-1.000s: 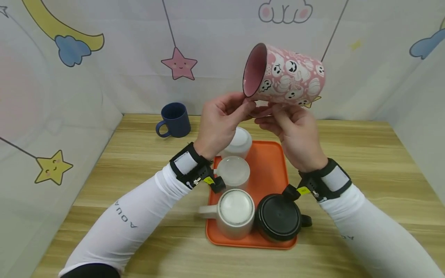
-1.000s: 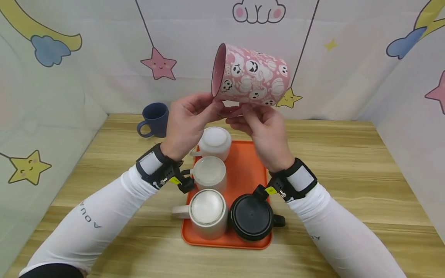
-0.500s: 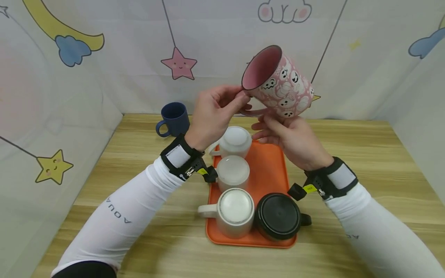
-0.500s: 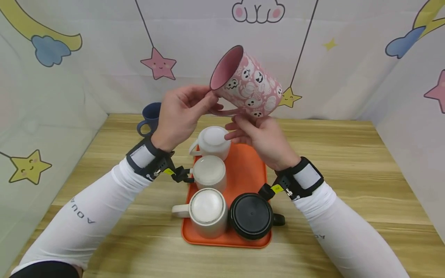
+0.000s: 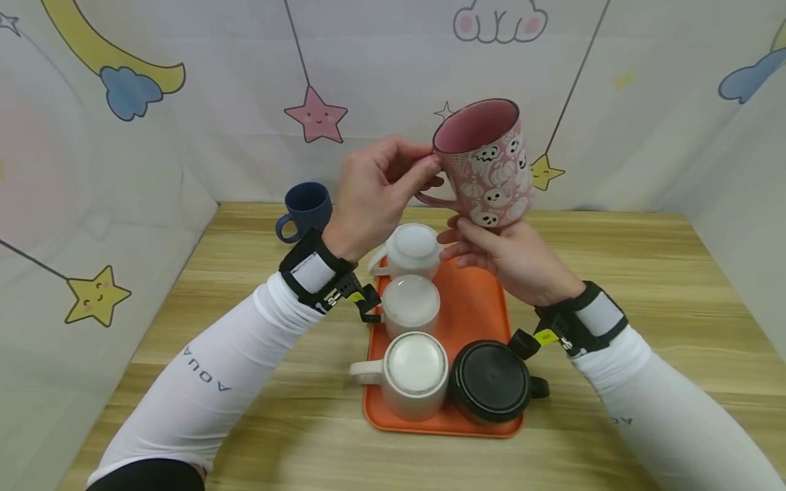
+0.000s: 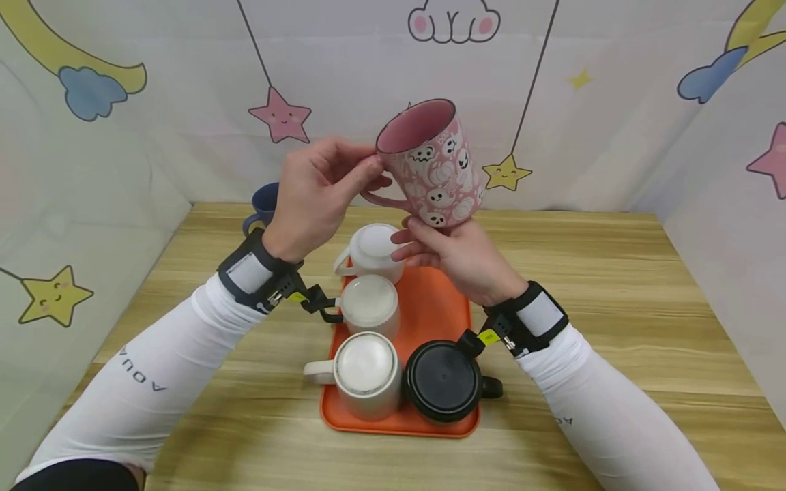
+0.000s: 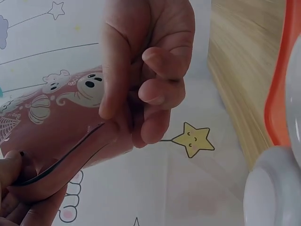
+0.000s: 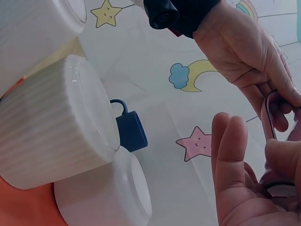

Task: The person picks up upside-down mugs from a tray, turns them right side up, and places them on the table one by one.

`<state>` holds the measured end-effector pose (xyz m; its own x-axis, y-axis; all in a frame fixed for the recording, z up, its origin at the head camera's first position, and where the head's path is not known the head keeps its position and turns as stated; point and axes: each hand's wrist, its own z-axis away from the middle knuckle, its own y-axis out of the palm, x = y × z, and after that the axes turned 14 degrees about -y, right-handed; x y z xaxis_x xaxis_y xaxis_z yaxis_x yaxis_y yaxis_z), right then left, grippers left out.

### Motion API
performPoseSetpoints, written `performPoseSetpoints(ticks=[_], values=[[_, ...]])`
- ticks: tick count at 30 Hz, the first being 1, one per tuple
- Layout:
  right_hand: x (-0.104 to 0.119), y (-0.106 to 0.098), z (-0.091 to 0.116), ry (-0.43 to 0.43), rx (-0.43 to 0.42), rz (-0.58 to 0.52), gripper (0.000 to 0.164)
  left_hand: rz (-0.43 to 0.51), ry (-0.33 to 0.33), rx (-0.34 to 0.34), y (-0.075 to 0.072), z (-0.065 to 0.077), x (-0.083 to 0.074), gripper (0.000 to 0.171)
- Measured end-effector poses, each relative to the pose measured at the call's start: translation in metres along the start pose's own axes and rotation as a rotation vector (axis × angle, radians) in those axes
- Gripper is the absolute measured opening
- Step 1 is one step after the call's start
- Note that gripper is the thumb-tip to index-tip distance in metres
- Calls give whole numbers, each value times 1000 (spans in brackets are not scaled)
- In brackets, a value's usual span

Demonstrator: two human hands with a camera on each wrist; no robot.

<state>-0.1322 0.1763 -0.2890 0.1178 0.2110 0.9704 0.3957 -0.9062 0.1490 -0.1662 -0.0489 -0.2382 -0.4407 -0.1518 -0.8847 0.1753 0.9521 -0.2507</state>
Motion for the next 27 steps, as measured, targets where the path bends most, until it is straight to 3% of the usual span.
performPoseSetpoints(ticks=[8,13,19,27], values=[[-1,-4,-1,13,32,8,32,64,38,-45,-1,-2,1,19],[-1,-8,-1,26,60,77,32,44,71,-88,-5,-2,4,18],[2,-15,1,47,72,155,45,19,53,-130,-12,-1,6,16],[11,-27,14,30,53,236,59,-18,88,-200,-23,-2,10,16]])
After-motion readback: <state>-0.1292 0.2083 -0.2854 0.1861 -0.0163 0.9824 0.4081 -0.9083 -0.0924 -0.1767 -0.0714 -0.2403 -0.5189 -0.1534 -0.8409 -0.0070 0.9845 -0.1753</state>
